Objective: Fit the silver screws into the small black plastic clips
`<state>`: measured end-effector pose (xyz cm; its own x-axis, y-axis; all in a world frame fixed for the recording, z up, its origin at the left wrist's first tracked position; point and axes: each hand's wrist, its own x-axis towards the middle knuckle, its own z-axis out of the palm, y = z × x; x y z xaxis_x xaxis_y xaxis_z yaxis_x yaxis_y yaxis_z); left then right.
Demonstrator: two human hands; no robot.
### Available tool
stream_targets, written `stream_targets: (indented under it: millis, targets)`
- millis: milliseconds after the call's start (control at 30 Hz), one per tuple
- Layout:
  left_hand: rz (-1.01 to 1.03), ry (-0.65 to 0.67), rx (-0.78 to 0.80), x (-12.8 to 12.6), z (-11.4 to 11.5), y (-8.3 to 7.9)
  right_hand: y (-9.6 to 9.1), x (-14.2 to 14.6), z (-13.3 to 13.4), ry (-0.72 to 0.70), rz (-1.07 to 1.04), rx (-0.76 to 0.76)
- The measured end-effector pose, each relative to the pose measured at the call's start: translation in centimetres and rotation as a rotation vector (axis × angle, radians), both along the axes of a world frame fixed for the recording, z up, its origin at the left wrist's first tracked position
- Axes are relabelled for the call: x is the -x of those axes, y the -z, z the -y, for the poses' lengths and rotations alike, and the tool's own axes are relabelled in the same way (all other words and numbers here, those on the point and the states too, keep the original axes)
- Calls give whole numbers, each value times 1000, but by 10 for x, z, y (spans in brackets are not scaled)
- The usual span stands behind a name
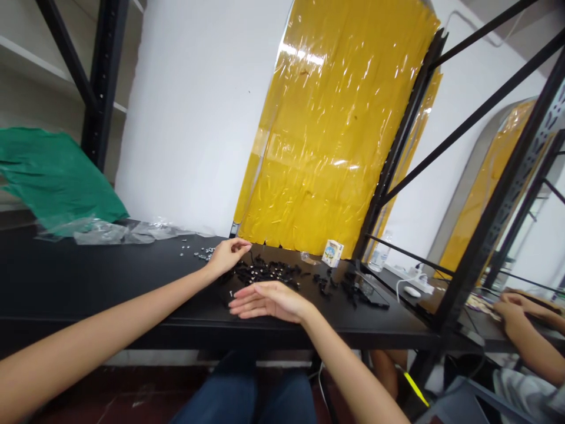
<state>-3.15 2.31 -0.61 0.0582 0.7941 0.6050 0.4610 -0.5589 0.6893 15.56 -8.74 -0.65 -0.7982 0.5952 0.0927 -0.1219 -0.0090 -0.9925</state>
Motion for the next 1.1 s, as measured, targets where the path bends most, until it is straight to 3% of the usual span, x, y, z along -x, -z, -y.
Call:
stream_targets:
  millis: [133, 333, 467, 567, 667, 900, 1100]
  targets:
    - [50, 15, -10, 1, -4, 1, 5, 13, -26, 186, -37, -35]
    - [215, -19, 10, 4, -7, 1, 3, 35, -92, 845, -85, -100]
    - [337, 30, 135, 0, 0, -4, -1, 44, -117, 1147, -54, -399]
    - [400, 27, 161, -1, 5, -8, 4, 44, -126, 1130, -45, -637]
    - [435, 29, 162, -2, 8, -9, 12, 40, -127, 1007, -45, -680]
    - [413, 107, 160, -3, 9, -6, 14, 34, -119, 804, -132, -547]
    - [405, 199, 161, -2, 7, -5, 14, 34, -118, 772, -218, -396]
